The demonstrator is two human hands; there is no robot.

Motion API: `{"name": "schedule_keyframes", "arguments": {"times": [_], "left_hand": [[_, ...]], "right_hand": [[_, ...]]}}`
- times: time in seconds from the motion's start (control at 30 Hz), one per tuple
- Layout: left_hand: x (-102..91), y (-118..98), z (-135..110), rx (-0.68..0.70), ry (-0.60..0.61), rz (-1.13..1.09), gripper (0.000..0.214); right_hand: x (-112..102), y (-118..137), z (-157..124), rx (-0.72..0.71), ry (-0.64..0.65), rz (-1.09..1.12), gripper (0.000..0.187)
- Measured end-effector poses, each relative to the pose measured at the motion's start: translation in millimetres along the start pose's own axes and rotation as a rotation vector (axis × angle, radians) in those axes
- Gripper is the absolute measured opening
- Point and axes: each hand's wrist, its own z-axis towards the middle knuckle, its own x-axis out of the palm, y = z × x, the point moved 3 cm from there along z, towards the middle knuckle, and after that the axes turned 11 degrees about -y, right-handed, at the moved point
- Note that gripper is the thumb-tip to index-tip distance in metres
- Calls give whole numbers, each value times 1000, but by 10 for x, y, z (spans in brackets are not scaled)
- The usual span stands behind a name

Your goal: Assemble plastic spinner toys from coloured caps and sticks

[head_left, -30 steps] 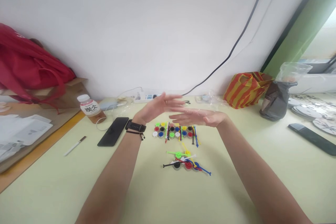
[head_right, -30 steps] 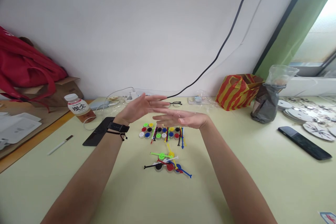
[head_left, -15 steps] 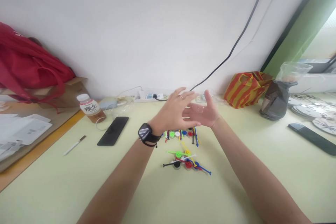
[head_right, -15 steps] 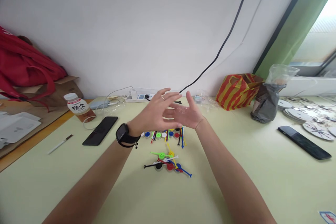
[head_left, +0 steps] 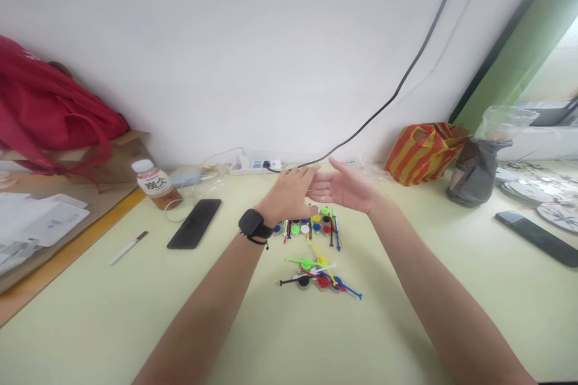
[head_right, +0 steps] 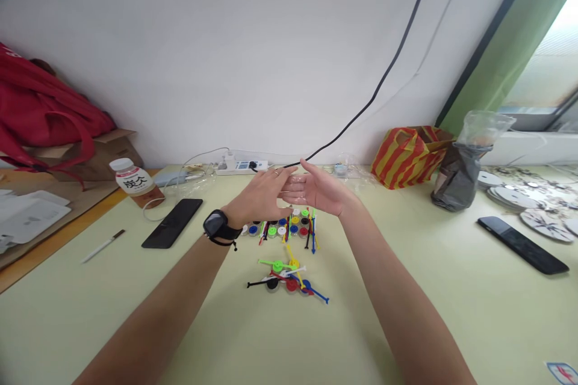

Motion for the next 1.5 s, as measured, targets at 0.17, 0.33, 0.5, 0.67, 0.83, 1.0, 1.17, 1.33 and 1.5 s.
{"name": "schedule_keyframes", "arguments": {"times": [0.17, 0.33, 0.5, 0.67, 0.83, 1.0, 1.17, 1.33, 1.5], "left_hand": [[-9, 570, -126, -282, 292, -168, 106], [-52, 921, -244, -452, 390, -392, 99], [-143, 884, -267, -490, 426, -533, 85], [-180, 818, -264, -523, 459, -648, 86], [-166, 841, -270, -505, 487, -785, 76], [-146, 938, -321, -529, 494, -954, 74], [-135, 969, -355, -555, 485, -1030, 74], [-139, 882, -340, -537, 525, -1012, 71], [-119, 721, -281, -455, 584, -1040, 70]], "right_hand": [[-94, 222, -146, -261, -308, -449, 44], [156, 105, -244, -158, 143, -1033, 38], [514, -391, -100, 26, 497, -1334, 24], [786, -658, 40, -115, 442, -1390, 20], [838, -729, 38, -123, 464, -1378, 15], [718, -554, 27, -232, 399, -1279, 33], [538, -143, -79, -316, 243, -956, 26], [166, 279, -205, -536, -229, -614, 34], [-270, 456, -275, -735, -722, -324, 36]]}}
